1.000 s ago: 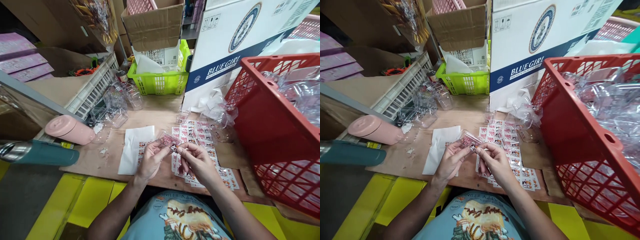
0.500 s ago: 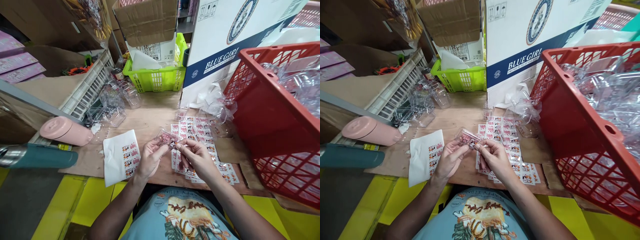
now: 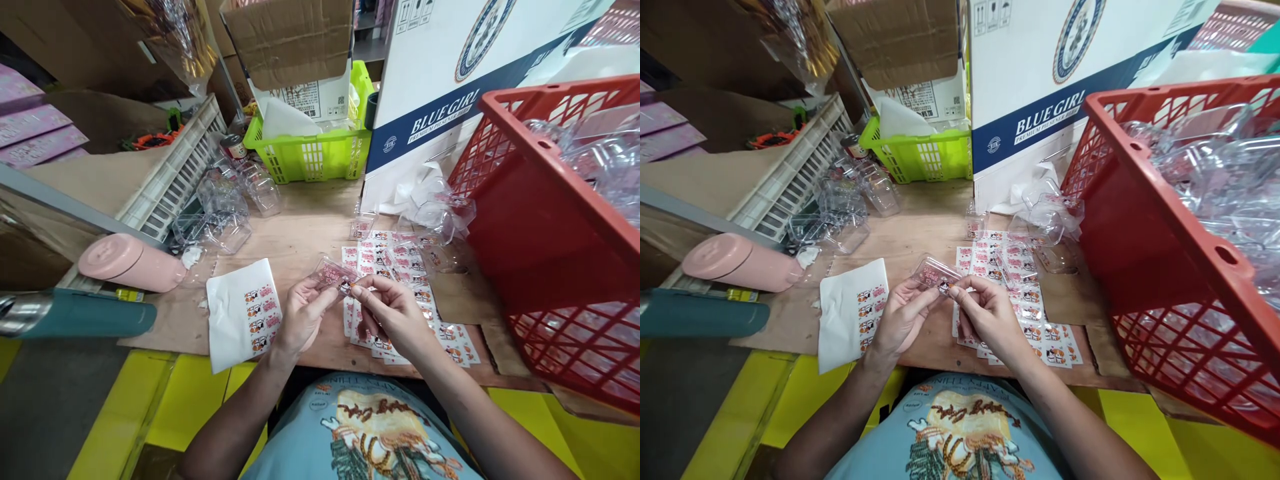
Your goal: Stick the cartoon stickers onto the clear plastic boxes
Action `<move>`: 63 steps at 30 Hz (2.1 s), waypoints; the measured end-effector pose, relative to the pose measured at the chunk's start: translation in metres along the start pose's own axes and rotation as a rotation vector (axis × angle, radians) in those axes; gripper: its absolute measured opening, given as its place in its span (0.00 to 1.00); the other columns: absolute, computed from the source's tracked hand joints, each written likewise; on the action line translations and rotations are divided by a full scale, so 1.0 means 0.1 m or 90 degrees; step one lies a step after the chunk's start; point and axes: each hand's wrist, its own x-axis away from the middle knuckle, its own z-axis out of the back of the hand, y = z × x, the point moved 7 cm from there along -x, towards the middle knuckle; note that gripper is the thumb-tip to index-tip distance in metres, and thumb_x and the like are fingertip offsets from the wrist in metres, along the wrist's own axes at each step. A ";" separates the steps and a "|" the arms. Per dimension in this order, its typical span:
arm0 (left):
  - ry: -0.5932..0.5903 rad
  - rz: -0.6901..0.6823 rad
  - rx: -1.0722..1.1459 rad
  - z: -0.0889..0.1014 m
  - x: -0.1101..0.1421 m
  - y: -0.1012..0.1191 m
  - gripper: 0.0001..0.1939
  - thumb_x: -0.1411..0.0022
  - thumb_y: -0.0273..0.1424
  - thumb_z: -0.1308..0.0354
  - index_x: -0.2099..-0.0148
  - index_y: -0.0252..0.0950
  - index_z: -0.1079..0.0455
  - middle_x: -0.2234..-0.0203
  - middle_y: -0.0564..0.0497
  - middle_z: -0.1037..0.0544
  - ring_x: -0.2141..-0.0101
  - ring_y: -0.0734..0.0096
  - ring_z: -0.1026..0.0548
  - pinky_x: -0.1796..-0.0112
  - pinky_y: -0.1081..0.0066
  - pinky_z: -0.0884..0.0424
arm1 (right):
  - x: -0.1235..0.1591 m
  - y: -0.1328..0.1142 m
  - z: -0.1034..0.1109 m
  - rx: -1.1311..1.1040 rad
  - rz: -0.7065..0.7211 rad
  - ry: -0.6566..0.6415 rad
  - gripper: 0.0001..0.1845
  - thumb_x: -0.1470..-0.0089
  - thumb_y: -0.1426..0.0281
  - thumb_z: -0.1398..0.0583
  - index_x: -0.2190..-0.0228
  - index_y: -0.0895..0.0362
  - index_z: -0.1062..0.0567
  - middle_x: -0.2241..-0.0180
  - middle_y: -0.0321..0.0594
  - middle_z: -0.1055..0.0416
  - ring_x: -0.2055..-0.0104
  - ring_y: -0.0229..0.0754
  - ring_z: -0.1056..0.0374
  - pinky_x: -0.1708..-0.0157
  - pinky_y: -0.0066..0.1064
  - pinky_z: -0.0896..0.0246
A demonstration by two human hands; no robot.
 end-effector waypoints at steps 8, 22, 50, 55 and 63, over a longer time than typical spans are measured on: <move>0.015 0.007 -0.005 0.03 -0.01 -0.01 0.12 0.50 0.27 0.31 0.60 0.34 0.22 0.62 0.47 0.17 0.61 0.65 0.20 0.55 0.66 0.25 | -0.04 0.05 0.04 0.010 -0.009 0.010 0.18 0.46 0.53 0.37 0.71 0.56 0.31 0.92 0.23 0.40 0.92 0.28 0.52 0.87 0.22 0.43; 0.019 -0.012 0.006 0.03 0.00 -0.03 0.08 0.46 0.29 0.32 0.61 0.36 0.21 0.61 0.47 0.17 0.58 0.62 0.20 0.51 0.61 0.26 | -0.05 0.02 0.02 0.106 -0.003 0.057 0.20 0.44 0.51 0.40 0.73 0.56 0.31 0.92 0.27 0.39 0.92 0.31 0.48 0.91 0.20 0.58; 0.214 -0.277 -0.904 0.92 0.53 -0.21 0.33 0.29 0.35 0.56 0.27 0.40 0.64 0.31 0.36 0.52 0.31 0.50 0.58 0.36 0.43 0.60 | -0.13 -0.65 0.30 0.748 0.487 0.243 0.25 0.35 0.63 0.45 0.40 0.57 0.37 0.50 0.52 0.28 0.49 0.51 0.30 0.49 0.45 0.32; 0.141 -0.351 -0.845 0.58 0.39 -0.12 0.33 0.30 0.28 0.57 0.28 0.43 0.63 0.30 0.41 0.54 0.31 0.60 0.54 0.35 0.54 0.50 | -0.34 0.13 -0.32 0.799 0.369 0.007 0.27 0.41 0.74 0.43 0.41 0.67 0.36 0.50 0.59 0.29 0.46 0.57 0.34 0.48 0.51 0.34; 0.035 -0.185 -0.742 0.97 -0.19 0.40 0.08 0.44 0.35 0.36 0.67 0.35 0.26 0.71 0.49 0.26 0.65 0.64 0.28 0.58 0.64 0.31 | -0.52 0.17 -0.16 0.552 0.316 -0.008 0.42 0.49 0.75 0.37 0.35 0.56 0.45 0.47 0.54 0.30 0.47 0.53 0.31 0.50 0.48 0.33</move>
